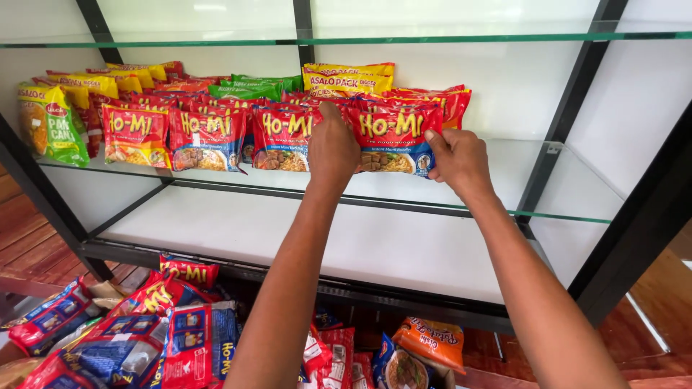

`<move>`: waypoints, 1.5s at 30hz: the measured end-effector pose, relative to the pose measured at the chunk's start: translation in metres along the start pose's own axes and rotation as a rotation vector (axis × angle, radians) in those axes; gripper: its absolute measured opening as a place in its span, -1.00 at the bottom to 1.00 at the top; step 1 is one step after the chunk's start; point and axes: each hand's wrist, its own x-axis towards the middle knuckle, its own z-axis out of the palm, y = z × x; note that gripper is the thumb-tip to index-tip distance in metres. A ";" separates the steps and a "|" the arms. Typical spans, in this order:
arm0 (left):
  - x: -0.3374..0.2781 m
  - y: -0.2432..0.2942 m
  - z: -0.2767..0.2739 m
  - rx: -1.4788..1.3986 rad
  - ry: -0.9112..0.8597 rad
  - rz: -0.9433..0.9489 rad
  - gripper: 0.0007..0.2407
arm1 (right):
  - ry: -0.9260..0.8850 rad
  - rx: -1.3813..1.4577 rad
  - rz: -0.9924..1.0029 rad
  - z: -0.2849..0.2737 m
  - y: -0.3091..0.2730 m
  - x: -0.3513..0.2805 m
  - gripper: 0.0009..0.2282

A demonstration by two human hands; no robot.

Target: Transfer noodle packages from a large basket onto grocery store shelves and organize them.

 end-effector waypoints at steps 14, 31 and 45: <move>-0.002 0.005 0.001 0.053 -0.087 0.058 -0.64 | -0.081 0.111 0.012 0.001 0.008 0.000 -0.80; -0.046 0.022 -0.050 0.087 -0.090 0.211 -0.84 | 0.232 0.129 -0.335 0.003 0.014 -0.030 -0.71; -0.176 -0.055 -0.272 0.494 -0.278 0.153 -0.94 | -0.503 0.442 -0.719 0.157 -0.115 -0.194 -0.89</move>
